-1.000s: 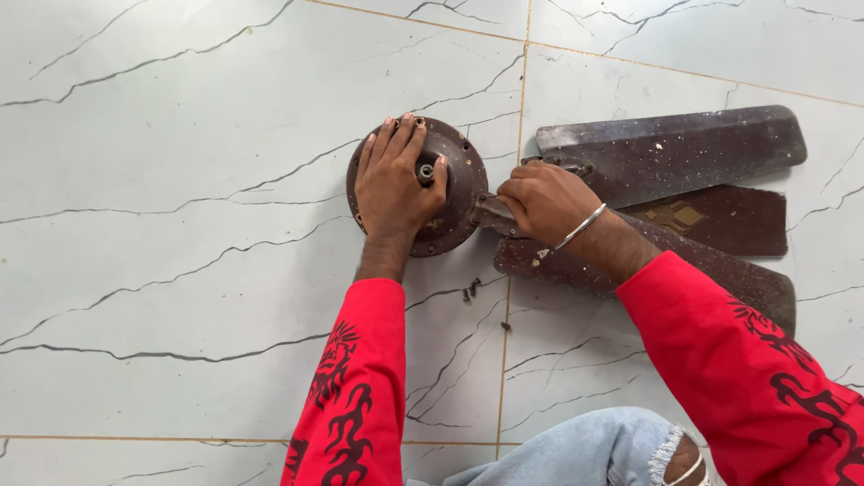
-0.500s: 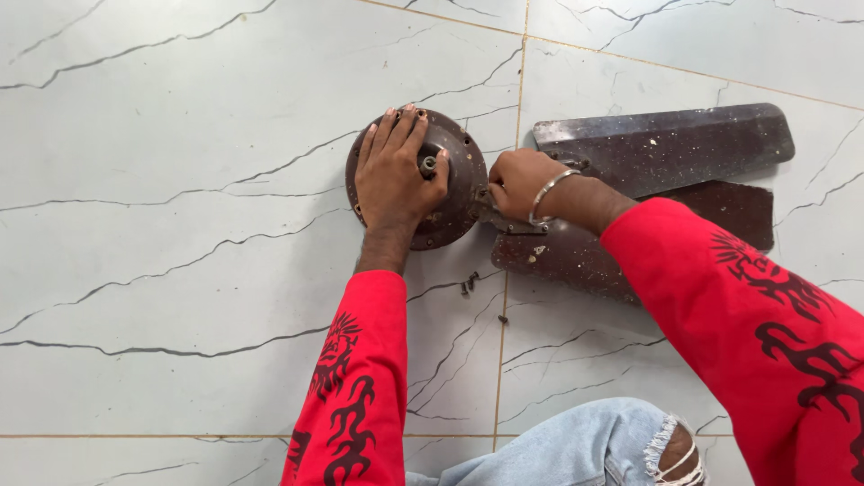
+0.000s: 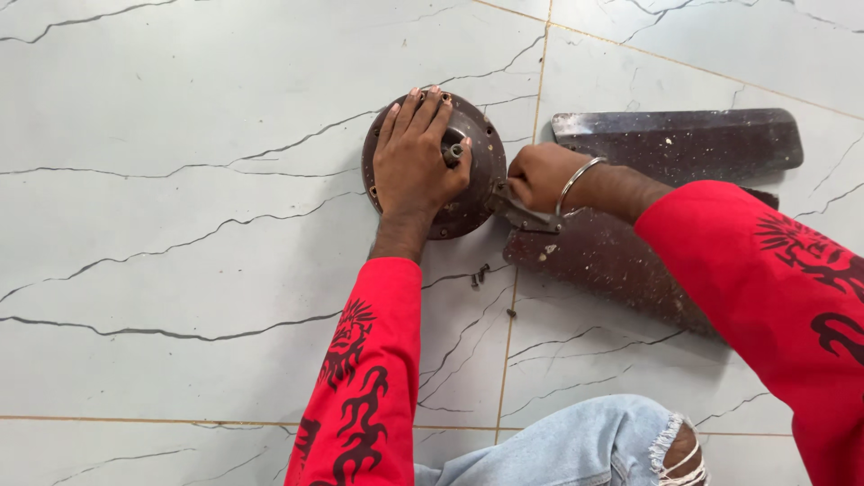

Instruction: The person assembles a ceiling fan by attaching blades to the central hub using a wrench and screws. They tighten each blade sequentially while sitting on the floor.

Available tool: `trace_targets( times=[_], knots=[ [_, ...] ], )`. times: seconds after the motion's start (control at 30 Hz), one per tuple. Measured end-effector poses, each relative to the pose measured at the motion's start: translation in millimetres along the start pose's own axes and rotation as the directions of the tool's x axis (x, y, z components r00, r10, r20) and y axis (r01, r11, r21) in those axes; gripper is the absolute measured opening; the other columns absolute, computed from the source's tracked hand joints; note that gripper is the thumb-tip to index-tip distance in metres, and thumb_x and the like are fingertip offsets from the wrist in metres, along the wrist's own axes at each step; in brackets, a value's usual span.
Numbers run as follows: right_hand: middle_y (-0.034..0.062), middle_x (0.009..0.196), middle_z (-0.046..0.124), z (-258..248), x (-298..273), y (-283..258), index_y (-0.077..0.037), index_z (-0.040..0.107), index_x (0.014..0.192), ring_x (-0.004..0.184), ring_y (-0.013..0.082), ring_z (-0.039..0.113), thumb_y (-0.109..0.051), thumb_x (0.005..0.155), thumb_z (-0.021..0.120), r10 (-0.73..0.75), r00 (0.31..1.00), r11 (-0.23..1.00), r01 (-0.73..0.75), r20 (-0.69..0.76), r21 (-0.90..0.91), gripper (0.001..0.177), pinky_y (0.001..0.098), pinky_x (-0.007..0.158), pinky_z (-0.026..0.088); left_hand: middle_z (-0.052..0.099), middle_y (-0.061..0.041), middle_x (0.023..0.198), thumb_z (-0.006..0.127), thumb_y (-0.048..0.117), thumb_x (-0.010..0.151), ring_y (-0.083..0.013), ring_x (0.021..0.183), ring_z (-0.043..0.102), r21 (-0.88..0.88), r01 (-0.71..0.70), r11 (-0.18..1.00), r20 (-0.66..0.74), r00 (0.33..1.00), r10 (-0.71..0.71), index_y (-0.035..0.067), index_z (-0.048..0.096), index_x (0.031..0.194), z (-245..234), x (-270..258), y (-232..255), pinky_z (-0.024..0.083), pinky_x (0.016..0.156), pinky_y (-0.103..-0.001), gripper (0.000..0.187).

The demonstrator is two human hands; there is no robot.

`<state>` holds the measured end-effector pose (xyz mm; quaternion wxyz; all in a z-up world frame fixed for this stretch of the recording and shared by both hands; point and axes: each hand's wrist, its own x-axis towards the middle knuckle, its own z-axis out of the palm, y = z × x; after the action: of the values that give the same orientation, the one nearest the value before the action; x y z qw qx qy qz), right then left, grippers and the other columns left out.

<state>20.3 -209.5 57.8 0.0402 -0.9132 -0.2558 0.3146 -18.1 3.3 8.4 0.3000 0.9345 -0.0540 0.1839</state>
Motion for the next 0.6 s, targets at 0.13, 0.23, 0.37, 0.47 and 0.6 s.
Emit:
trace_targets(
  times=[0.13,0.23,0.37,0.47,0.6],
  knots=[
    [0.0251,0.074,0.071,5,-10,-15,-0.001,0.073,0.08,0.073,0.041,0.072,-0.014,0.091,0.058,-0.028,0.999,0.984,0.024,-0.023,-0.177,0.023,0.0489,0.073,0.06,0.06,-0.006,0.148,0.068,0.036,0.088,-0.0237,0.143,0.048,-0.006,0.014,1.0,0.021,1.0,-0.013,0.011,0.07,0.131,1,-1,1,0.032,0.122,-0.041,0.05],
    [0.0224,0.07,0.069,8,-8,-15,0.001,0.068,0.079,0.068,0.038,0.074,-0.011,0.091,0.057,-0.097,0.995,0.899,0.104,0.04,-0.426,0.02,0.0464,0.062,0.062,0.059,-0.006,0.148,0.069,0.035,0.087,-0.0239,0.143,0.047,0.002,0.02,1.0,0.027,0.999,-0.02,0.011,0.069,0.132,1,0,0,0.032,0.122,-0.041,0.051],
    [0.0111,0.054,0.062,8,0,-2,0.003,0.056,0.078,0.053,0.0282,0.071,-0.013,0.101,0.05,-0.35,0.918,0.6,0.371,0.184,-0.709,0.028,0.039,0.044,0.059,0.058,-0.006,0.148,0.069,0.035,0.086,-0.0235,0.143,0.046,0.016,0.035,0.999,0.048,0.998,-0.035,0.012,0.068,0.133,3,1,-1,0.031,0.122,-0.041,0.052],
    [-0.0003,0.046,0.051,7,2,12,0.001,0.053,0.073,0.042,0.0174,0.065,-0.011,0.103,0.044,-0.422,0.855,0.387,0.471,0.302,-0.792,0.033,0.0311,0.036,0.052,0.057,-0.006,0.149,0.069,0.035,0.086,-0.0232,0.144,0.046,0.02,0.038,0.999,0.055,0.998,-0.039,0.012,0.068,0.133,5,1,-1,0.031,0.123,-0.041,0.052],
    [-0.0079,0.04,0.04,5,3,21,0.003,0.052,0.075,0.035,0.0093,0.057,-0.009,0.105,0.046,-0.544,0.764,0.156,0.499,0.347,-0.853,0.033,0.0256,0.028,0.049,0.058,-0.006,0.149,0.069,0.034,0.086,-0.0232,0.144,0.046,0.018,0.036,0.999,0.046,0.998,-0.037,0.012,0.068,0.134,6,0,-3,0.031,0.123,-0.041,0.052]
  ],
)
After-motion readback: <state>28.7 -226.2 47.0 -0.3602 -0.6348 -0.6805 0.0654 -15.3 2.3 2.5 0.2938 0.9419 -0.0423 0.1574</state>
